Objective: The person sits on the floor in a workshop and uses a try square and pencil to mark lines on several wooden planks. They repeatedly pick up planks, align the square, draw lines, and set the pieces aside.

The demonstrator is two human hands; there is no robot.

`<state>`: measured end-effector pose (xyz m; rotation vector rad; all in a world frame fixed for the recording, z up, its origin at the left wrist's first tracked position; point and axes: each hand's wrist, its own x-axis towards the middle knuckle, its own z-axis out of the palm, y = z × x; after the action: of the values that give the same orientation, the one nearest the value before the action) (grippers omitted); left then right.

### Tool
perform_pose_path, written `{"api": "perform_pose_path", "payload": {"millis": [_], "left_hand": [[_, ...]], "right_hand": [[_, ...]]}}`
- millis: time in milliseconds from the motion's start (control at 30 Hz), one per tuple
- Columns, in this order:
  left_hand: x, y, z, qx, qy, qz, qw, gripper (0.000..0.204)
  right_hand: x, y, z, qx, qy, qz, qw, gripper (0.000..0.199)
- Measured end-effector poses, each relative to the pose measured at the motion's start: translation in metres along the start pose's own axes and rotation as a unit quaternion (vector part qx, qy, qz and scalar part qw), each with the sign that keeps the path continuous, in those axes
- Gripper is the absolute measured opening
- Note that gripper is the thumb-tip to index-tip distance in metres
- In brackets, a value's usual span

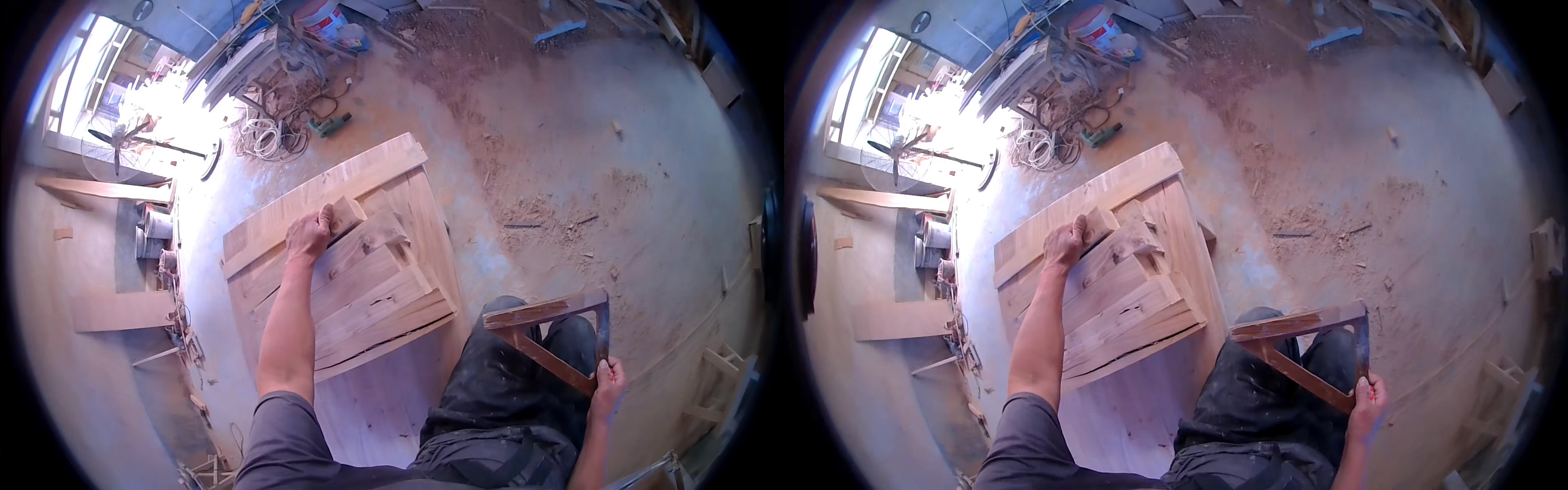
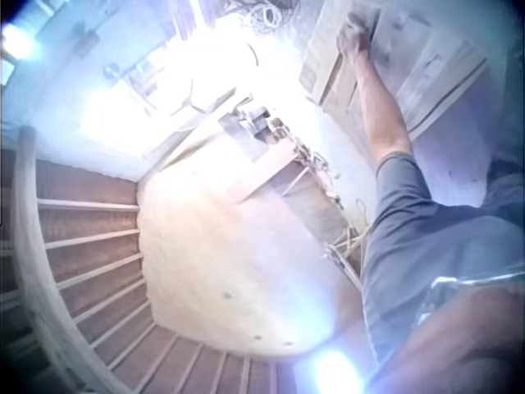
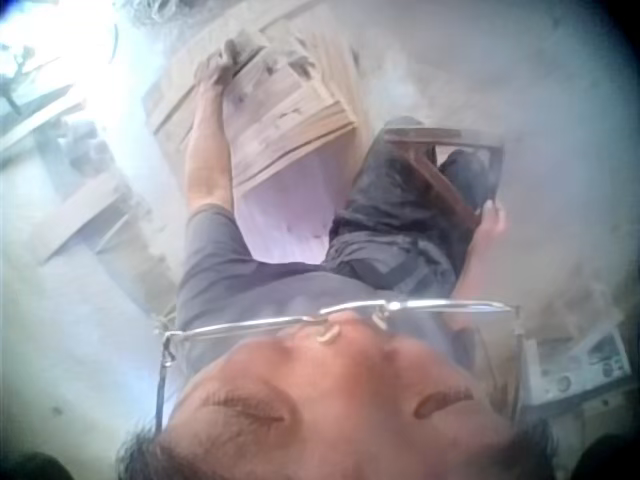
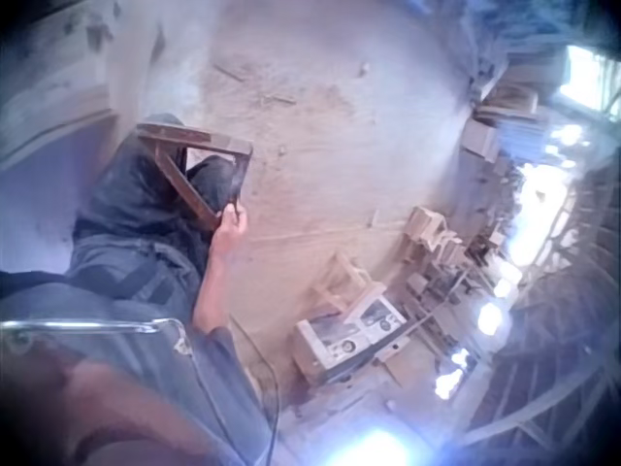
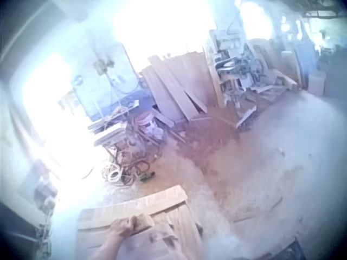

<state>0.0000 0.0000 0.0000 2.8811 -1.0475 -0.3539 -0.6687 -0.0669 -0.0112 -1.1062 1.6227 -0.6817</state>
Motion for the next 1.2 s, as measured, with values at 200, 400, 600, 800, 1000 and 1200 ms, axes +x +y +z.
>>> {"api": "perform_pose_path", "payload": {"millis": [200, 400, 600, 800, 1000, 1200], "left_hand": [[0.001, 0.011, -0.017, -0.030, -0.041, 0.014, 0.999, 0.078], [0.008, 0.026, -0.028, -0.065, -0.118, -0.014, 0.991, 0.075], [0.030, 0.125, -0.026, -0.124, -0.154, 0.223, 0.954, 0.060], [0.029, 0.156, -0.036, 0.105, -0.211, 0.233, 0.943, 0.063], [0.039, 0.103, -0.048, 0.101, -0.264, 0.193, 0.940, 0.073], [0.012, 0.051, -0.055, 0.030, -0.249, 0.123, 0.960, 0.069]], "right_hand": [[0.020, -0.010, 0.010, -0.014, -0.026, -0.026, 0.999, 0.011], [0.018, -0.014, 0.009, -0.021, -0.012, -0.004, 1.000, 0.011], [0.016, -0.014, 0.009, -0.041, -0.034, -0.026, 0.998, 0.010], [-0.001, -0.033, 0.021, -0.058, -0.008, -0.041, 0.997, 0.012], [-0.011, -0.007, 0.004, -0.047, 0.033, -0.016, 0.998, 0.014], [-0.023, -0.038, 0.025, -0.167, -0.006, -0.051, 0.985, 0.010]]}}
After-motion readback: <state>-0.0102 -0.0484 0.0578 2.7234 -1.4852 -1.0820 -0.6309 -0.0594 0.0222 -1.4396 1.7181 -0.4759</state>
